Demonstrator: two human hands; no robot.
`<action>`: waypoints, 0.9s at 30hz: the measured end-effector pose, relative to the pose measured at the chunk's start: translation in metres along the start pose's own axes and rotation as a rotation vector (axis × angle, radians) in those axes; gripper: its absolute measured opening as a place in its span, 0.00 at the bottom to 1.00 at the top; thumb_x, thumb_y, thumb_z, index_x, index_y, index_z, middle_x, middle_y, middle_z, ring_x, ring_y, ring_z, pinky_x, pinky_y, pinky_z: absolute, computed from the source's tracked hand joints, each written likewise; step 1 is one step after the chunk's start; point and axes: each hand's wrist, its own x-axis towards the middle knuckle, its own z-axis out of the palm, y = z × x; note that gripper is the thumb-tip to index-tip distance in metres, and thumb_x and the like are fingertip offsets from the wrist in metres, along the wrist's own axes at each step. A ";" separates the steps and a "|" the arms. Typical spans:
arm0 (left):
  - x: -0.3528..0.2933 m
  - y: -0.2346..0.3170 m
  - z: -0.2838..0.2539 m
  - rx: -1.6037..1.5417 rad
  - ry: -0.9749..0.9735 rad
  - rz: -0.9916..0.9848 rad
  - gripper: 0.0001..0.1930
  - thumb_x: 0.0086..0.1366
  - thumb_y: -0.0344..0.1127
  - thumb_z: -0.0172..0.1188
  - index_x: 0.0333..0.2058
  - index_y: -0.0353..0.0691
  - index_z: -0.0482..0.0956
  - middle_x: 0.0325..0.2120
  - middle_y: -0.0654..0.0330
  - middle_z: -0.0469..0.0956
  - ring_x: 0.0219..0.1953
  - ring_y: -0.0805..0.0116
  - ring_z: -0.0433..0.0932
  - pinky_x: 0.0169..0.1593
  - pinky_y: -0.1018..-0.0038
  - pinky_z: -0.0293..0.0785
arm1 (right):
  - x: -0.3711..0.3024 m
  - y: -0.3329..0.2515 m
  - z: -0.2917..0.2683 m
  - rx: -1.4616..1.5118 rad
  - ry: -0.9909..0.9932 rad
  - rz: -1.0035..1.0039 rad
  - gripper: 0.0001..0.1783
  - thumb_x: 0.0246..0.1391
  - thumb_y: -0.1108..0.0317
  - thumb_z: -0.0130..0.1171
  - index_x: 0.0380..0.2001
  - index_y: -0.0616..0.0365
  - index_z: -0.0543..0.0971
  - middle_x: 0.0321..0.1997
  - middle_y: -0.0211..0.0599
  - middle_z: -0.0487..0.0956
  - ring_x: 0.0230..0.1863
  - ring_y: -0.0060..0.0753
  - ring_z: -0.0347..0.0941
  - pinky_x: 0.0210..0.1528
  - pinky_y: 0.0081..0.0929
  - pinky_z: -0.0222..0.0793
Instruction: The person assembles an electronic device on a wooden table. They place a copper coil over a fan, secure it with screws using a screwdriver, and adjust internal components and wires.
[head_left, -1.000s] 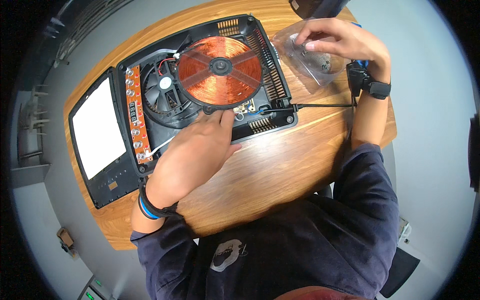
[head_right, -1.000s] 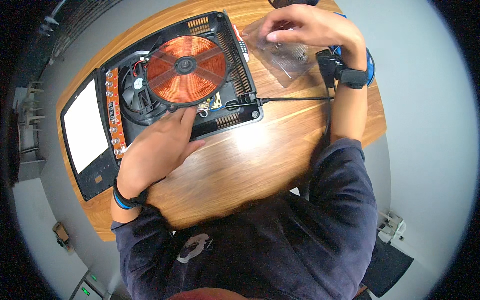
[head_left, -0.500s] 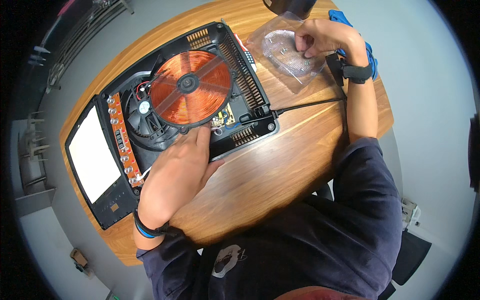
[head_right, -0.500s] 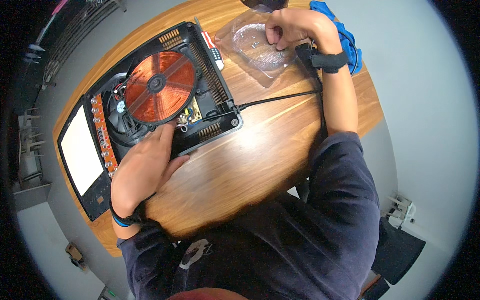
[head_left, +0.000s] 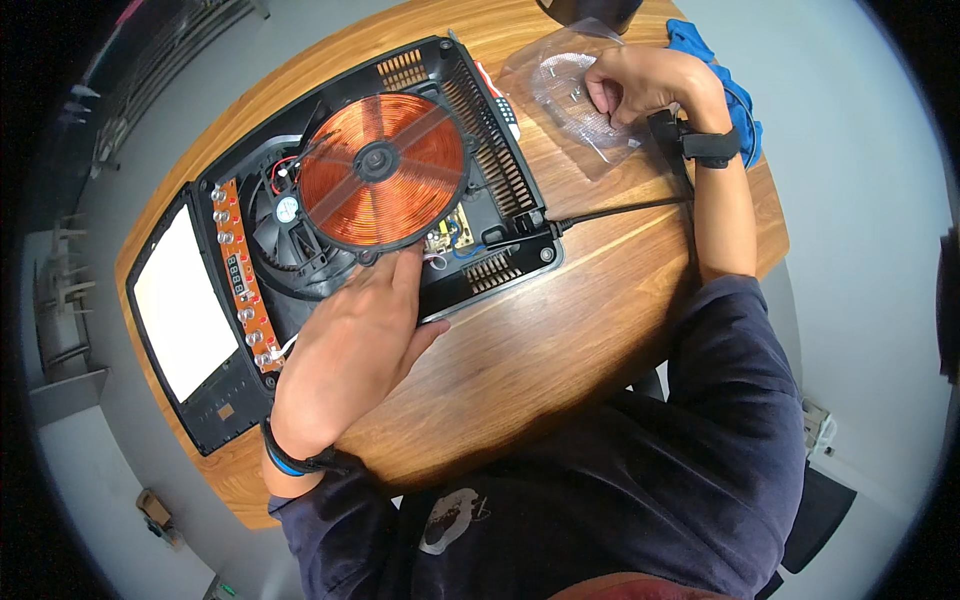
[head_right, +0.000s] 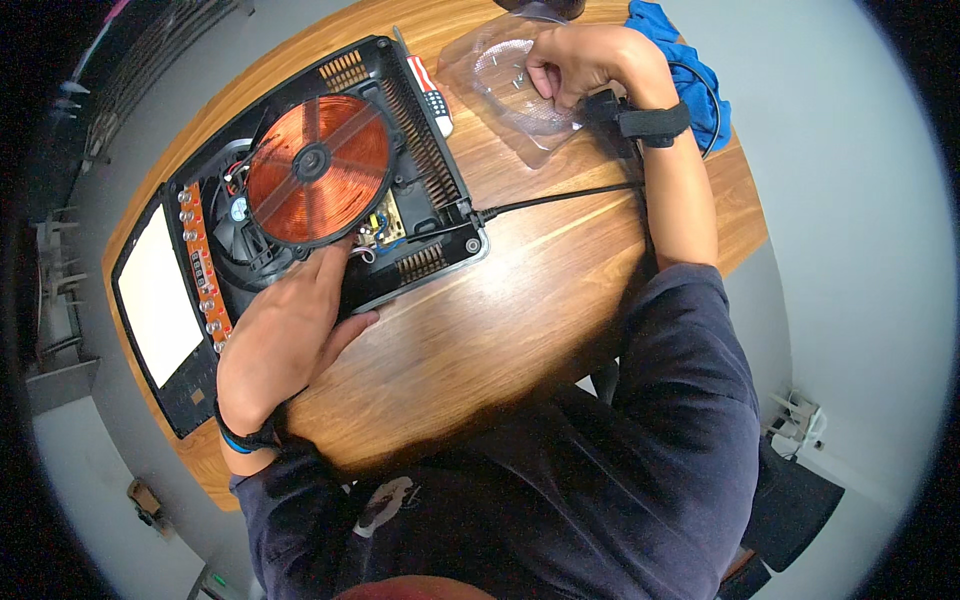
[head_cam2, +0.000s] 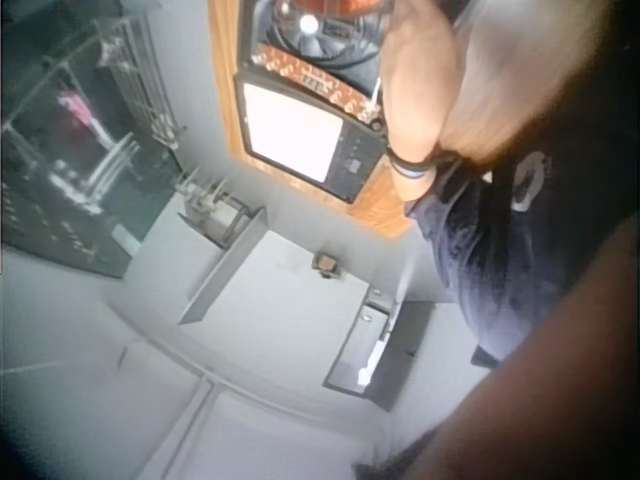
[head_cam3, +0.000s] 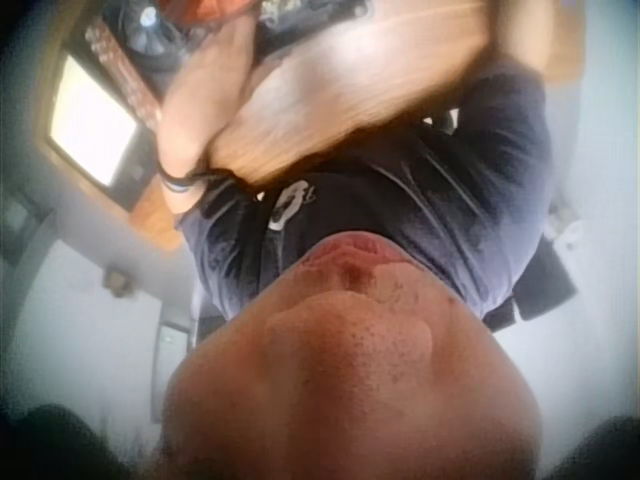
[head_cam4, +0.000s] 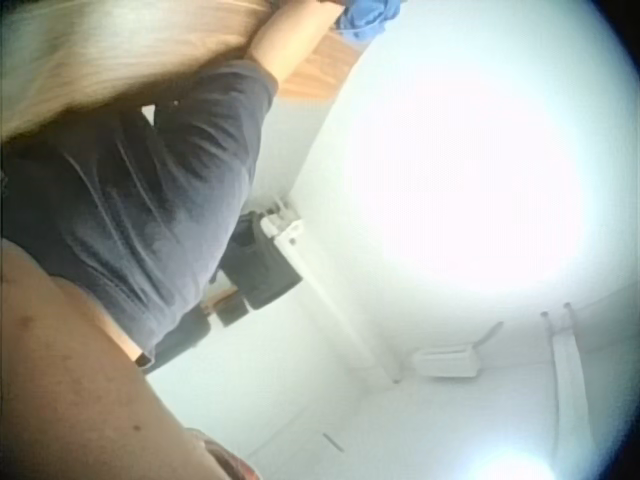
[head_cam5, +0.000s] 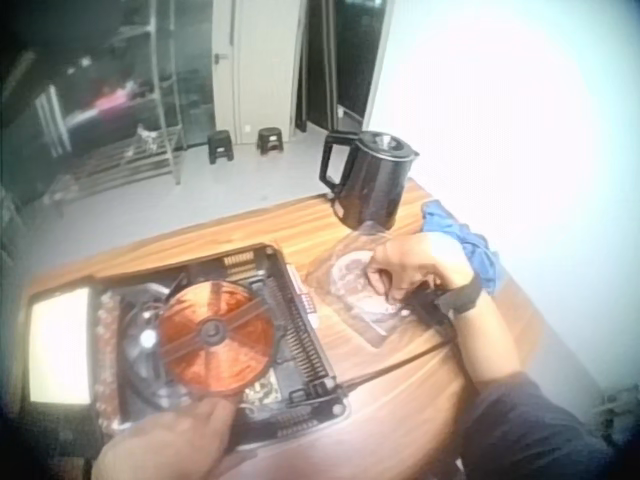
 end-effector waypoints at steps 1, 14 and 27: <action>0.000 0.000 0.000 0.001 0.004 0.005 0.32 0.75 0.43 0.71 0.64 0.23 0.70 0.49 0.37 0.84 0.53 0.36 0.86 0.66 0.52 0.82 | 0.000 0.002 -0.001 0.009 0.014 -0.006 0.16 0.47 0.77 0.83 0.38 0.58 0.87 0.34 0.34 0.89 0.38 0.35 0.87 0.41 0.33 0.82; 0.000 -0.007 0.001 -0.009 -0.054 -0.025 0.36 0.73 0.45 0.73 0.68 0.26 0.69 0.53 0.37 0.83 0.56 0.35 0.85 0.59 0.52 0.83 | -0.002 0.040 -0.002 0.101 0.249 -0.212 0.07 0.61 0.78 0.76 0.42 0.62 0.89 0.45 0.30 0.88 0.45 0.26 0.87 0.53 0.27 0.85; 0.000 -0.004 0.000 0.000 -0.012 -0.008 0.32 0.72 0.43 0.74 0.63 0.26 0.73 0.48 0.40 0.85 0.53 0.38 0.86 0.58 0.54 0.84 | -0.014 0.021 -0.014 0.188 0.173 -0.302 0.09 0.62 0.72 0.79 0.44 0.61 0.92 0.42 0.27 0.91 0.43 0.22 0.86 0.52 0.25 0.86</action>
